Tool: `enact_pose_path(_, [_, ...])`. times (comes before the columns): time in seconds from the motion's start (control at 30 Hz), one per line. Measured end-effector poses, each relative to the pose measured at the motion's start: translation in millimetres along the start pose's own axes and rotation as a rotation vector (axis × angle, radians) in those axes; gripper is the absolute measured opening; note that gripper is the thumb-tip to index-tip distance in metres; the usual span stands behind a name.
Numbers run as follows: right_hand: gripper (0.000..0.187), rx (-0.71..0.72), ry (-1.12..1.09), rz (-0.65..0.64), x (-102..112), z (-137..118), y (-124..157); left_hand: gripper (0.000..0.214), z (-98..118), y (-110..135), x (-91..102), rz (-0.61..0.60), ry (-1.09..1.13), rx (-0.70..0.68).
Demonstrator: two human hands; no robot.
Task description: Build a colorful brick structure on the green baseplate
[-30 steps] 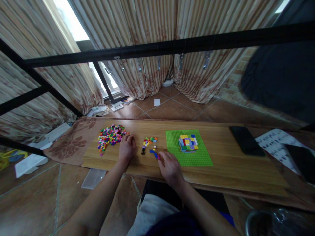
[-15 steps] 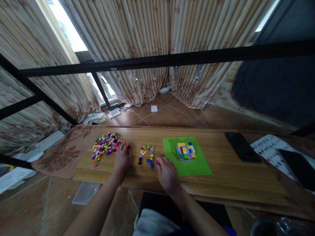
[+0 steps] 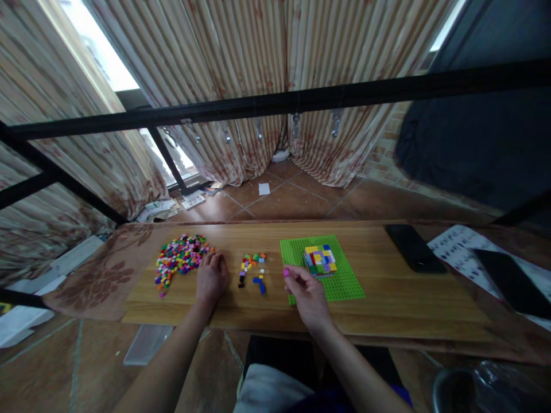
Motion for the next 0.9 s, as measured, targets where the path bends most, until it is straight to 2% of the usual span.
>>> enact_pose_path(0.6, [0.029, 0.13, 0.226, 0.107, 47.1, -11.2, 2.2, 0.03, -1.6, -0.4, -0.1, -0.02, -0.023, 0.002])
enact_pose_path(0.8, [0.03, 0.234, 0.458, 0.141, 63.5, -19.4, -6.6, 0.03, -0.7, -0.5, -0.1, -0.014, -0.016, 0.009])
enact_pose_path(0.9, [0.03, 0.317, 0.636, 0.109, 67.9, -29.4, -14.3, 0.031, -1.0, -0.2, -0.4, -0.015, -0.023, 0.017])
Point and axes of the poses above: each hand's wrist, its own y-axis away from the middle knuckle, its own x-axis out of the back of the hand, z = x × y, the point moved 4 cm from there along -y, towards the middle knuckle, and after that the axes turned 2 degrees about x, right-handed, at the moved point
